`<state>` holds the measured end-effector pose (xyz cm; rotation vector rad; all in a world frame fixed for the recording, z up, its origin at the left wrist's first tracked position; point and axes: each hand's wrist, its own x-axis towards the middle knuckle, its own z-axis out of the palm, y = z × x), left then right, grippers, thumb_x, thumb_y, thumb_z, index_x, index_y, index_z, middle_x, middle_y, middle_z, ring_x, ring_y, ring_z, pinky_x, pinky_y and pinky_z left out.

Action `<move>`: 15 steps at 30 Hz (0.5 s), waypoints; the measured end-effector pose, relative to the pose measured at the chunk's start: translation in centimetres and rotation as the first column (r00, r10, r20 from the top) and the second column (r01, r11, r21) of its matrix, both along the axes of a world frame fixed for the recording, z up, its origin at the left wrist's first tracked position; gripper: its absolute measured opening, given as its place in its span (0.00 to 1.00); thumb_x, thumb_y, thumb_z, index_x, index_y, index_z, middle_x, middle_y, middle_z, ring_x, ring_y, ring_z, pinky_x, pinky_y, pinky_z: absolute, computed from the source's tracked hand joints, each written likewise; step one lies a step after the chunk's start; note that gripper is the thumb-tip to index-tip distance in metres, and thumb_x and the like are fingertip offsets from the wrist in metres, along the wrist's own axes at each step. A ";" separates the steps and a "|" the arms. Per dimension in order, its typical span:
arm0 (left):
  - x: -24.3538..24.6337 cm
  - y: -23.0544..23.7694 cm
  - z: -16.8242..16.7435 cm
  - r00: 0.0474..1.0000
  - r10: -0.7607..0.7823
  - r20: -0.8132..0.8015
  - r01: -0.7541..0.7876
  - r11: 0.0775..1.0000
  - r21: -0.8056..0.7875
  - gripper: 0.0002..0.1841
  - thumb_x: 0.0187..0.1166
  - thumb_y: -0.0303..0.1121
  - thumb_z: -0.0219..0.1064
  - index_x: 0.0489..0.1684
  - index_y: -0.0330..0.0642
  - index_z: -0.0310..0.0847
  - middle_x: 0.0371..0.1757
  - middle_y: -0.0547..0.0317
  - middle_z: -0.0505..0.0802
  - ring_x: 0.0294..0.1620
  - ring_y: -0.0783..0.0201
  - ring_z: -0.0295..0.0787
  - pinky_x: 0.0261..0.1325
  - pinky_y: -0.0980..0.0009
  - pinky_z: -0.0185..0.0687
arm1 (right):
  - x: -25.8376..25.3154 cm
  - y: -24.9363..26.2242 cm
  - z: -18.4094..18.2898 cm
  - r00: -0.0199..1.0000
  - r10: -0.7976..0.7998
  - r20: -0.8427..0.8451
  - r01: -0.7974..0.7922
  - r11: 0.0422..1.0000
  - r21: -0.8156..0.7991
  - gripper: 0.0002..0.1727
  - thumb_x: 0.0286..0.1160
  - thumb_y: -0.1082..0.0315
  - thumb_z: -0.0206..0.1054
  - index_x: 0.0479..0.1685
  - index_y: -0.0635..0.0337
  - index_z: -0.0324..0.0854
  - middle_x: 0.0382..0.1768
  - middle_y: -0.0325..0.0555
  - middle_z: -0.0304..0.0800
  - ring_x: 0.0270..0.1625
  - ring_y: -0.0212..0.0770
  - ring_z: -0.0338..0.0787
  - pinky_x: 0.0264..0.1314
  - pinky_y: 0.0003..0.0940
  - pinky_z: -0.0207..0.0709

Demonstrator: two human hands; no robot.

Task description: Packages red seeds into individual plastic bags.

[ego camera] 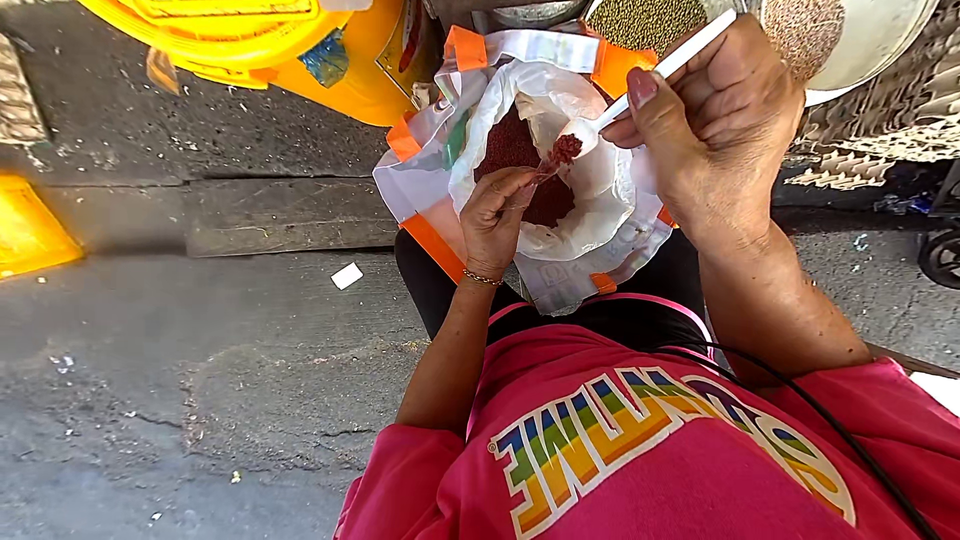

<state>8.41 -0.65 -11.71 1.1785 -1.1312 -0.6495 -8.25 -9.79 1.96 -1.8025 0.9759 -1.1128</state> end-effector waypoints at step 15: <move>0.3 0.3 -0.4 1.000 0.013 -0.020 -0.012 0.999 0.046 0.07 0.78 0.21 0.69 0.47 0.29 0.91 0.53 0.47 0.94 0.59 0.64 0.90 0.62 0.72 0.86 | -0.4 0.9 0.5 0.986 0.051 -0.161 -0.099 0.946 -0.308 0.10 0.85 0.72 0.64 0.48 0.75 0.77 0.38 0.53 0.92 0.42 0.32 0.93 0.47 0.28 0.88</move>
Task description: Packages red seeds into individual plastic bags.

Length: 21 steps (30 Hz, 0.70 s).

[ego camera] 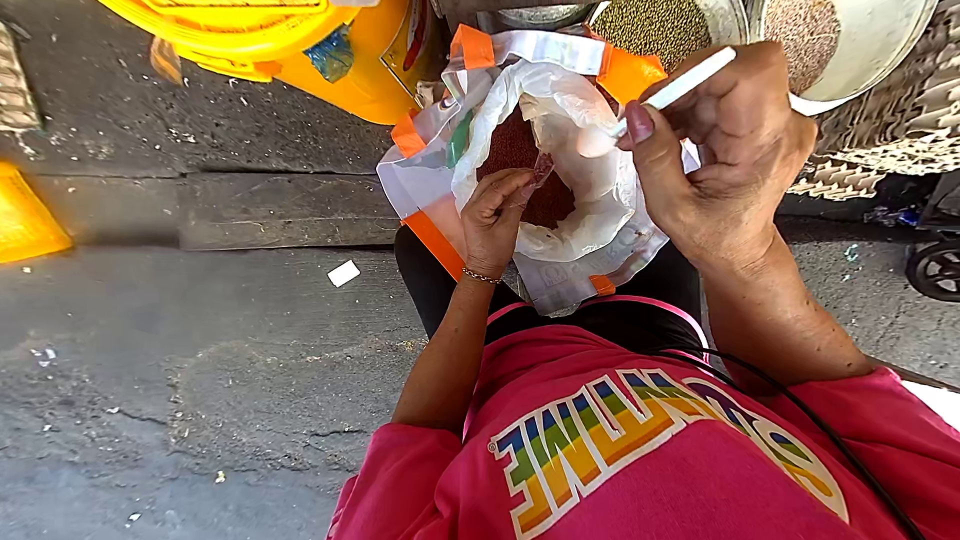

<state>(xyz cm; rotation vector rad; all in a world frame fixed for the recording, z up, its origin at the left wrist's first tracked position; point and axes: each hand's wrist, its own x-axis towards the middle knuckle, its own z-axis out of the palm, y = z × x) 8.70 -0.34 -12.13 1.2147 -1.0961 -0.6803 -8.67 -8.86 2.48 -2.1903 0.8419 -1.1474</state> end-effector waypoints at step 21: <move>0.2 0.0 1.4 0.999 0.003 -0.048 -0.006 0.999 -0.044 0.07 0.77 0.20 0.69 0.46 0.30 0.92 0.52 0.49 0.94 0.59 0.64 0.90 0.61 0.71 0.86 | 2.0 0.9 -3.6 0.897 0.025 -0.441 -0.074 0.993 -0.093 0.10 0.83 0.69 0.62 0.48 0.65 0.86 0.37 0.56 0.90 0.40 0.52 0.90 0.41 0.46 0.77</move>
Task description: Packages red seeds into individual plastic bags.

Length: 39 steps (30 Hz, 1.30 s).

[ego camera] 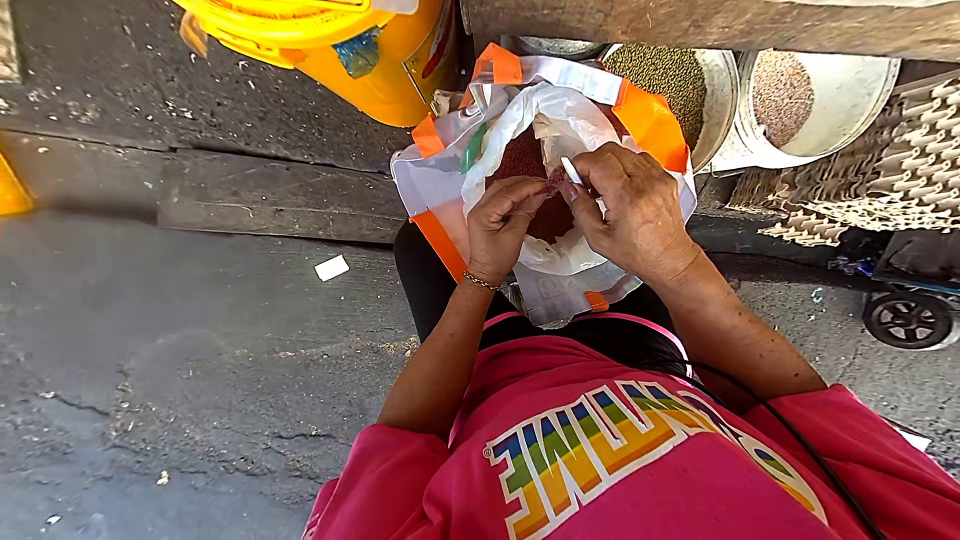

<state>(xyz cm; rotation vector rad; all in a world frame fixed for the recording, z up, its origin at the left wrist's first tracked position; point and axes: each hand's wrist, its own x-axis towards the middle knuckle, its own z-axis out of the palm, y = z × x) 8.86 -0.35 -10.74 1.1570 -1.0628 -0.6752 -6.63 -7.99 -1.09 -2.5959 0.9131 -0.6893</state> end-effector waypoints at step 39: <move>0.4 0.4 0.1 0.999 -0.015 -0.051 0.016 1.000 0.026 0.10 0.82 0.24 0.65 0.53 0.27 0.89 0.58 0.46 0.93 0.64 0.62 0.87 0.69 0.69 0.81 | 0.1 0.6 0.8 0.979 0.024 -0.203 -0.039 0.997 -0.070 0.12 0.90 0.70 0.53 0.44 0.68 0.80 0.38 0.61 0.87 0.43 0.60 0.90 0.50 0.53 0.77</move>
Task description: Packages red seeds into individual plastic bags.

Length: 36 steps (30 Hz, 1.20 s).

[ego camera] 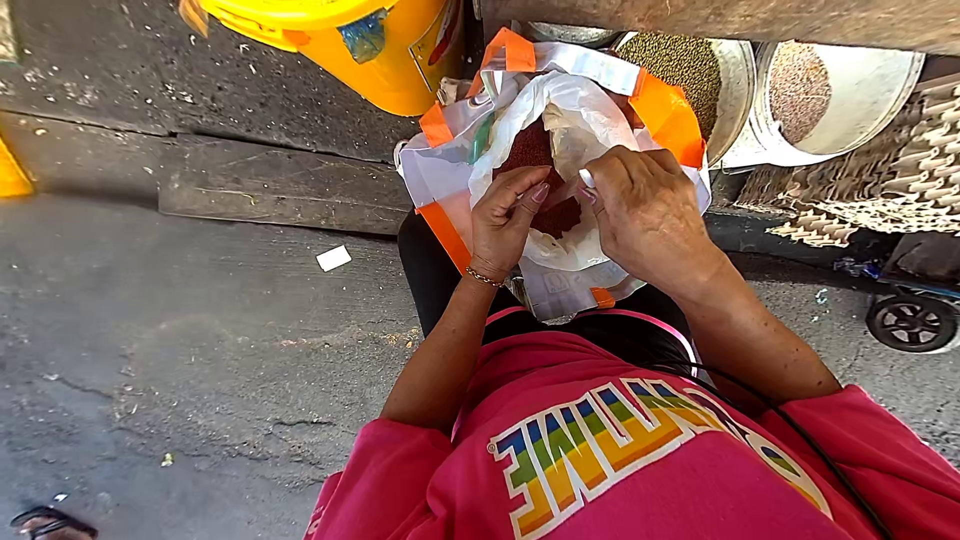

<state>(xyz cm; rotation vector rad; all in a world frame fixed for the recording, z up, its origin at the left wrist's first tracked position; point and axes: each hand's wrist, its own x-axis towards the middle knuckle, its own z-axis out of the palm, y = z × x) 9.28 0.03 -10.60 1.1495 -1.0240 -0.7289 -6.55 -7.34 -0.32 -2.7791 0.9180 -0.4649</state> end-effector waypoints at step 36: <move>3.1 -0.9 -1.7 0.986 0.084 0.145 -0.095 0.993 0.068 0.06 0.78 0.23 0.70 0.46 0.34 0.92 0.48 0.57 0.93 0.52 0.68 0.89 0.55 0.73 0.86 | 1.0 -1.4 -21.5 0.772 -0.620 -0.143 0.208 0.034 0.978 0.15 0.87 0.67 0.63 0.62 0.70 0.81 0.51 0.58 0.92 0.47 0.45 0.96 0.55 0.43 0.90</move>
